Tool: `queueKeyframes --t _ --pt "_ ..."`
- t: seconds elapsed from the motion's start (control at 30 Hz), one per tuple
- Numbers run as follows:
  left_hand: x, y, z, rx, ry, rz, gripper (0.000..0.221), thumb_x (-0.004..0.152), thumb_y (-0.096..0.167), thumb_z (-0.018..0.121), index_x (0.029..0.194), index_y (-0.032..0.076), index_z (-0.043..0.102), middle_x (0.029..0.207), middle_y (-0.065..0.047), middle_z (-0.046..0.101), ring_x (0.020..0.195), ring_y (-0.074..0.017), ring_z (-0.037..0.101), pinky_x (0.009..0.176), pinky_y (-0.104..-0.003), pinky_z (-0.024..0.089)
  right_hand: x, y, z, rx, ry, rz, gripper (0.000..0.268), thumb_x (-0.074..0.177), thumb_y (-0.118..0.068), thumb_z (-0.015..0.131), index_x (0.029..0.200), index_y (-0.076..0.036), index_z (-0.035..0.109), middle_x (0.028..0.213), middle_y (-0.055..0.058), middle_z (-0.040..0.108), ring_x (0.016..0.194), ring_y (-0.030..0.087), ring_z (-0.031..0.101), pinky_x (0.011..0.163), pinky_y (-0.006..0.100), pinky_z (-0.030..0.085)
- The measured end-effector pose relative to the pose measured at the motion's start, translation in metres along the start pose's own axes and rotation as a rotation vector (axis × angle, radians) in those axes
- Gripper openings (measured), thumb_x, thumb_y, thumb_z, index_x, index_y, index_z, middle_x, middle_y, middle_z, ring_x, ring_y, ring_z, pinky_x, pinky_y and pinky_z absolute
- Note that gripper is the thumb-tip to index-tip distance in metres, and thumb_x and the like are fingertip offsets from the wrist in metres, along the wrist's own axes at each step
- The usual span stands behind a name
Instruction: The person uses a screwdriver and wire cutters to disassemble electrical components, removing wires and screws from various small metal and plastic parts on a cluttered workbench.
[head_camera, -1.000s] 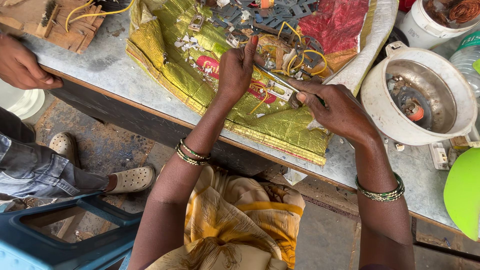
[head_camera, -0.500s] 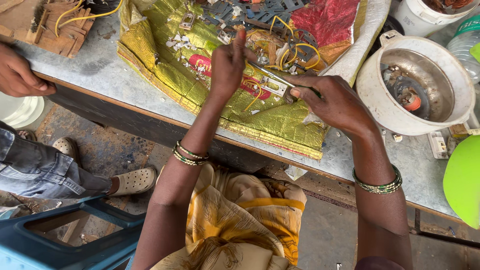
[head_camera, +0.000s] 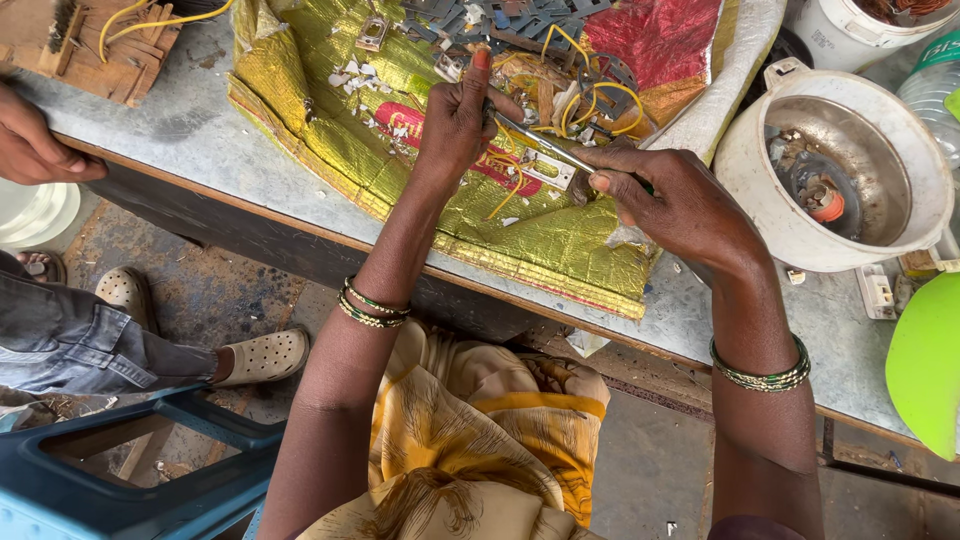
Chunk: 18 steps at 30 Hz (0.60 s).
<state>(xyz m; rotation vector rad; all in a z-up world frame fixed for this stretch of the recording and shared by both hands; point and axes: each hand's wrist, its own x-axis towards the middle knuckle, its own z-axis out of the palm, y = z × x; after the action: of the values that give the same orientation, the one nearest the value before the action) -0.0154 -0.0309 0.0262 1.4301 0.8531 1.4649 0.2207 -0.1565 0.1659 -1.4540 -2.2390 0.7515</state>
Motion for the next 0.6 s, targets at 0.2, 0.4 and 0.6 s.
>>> queueKeyframes --t 0.2,0.4,0.6 --pt "0.002 -0.006 0.001 0.021 0.007 0.004 0.077 0.105 0.065 0.040 0.076 0.004 0.079 0.043 0.003 0.043 0.035 -0.0055 0.038 0.036 -0.027 0.028 0.002 0.003 0.002 -0.009 -0.004 -0.035 0.046 0.102 -0.040 0.055 0.140 -0.017 0.067 0.058 0.007 0.053 0.054 0.014 0.050 0.055 0.037 0.044" --pt "0.004 -0.011 0.001 0.054 0.017 -0.007 0.079 0.105 0.063 0.039 0.073 0.004 0.080 0.043 0.003 0.043 0.036 -0.0063 0.039 0.037 -0.028 0.030 -0.001 -0.005 0.002 0.080 -0.025 -0.122 0.043 0.104 -0.038 0.055 0.137 -0.013 0.069 0.075 0.002 0.063 0.061 0.014 0.045 0.062 0.034 0.046" --pt "0.000 0.000 0.006 0.198 0.060 0.119 0.077 0.107 0.062 0.039 0.073 0.006 0.081 0.045 0.003 0.046 0.042 -0.0050 0.042 0.044 -0.027 0.034 -0.002 -0.005 0.001 0.002 0.007 0.038 0.045 0.101 -0.035 0.059 0.140 -0.016 0.068 0.067 0.011 0.054 0.063 0.015 0.044 0.062 0.035 0.044"
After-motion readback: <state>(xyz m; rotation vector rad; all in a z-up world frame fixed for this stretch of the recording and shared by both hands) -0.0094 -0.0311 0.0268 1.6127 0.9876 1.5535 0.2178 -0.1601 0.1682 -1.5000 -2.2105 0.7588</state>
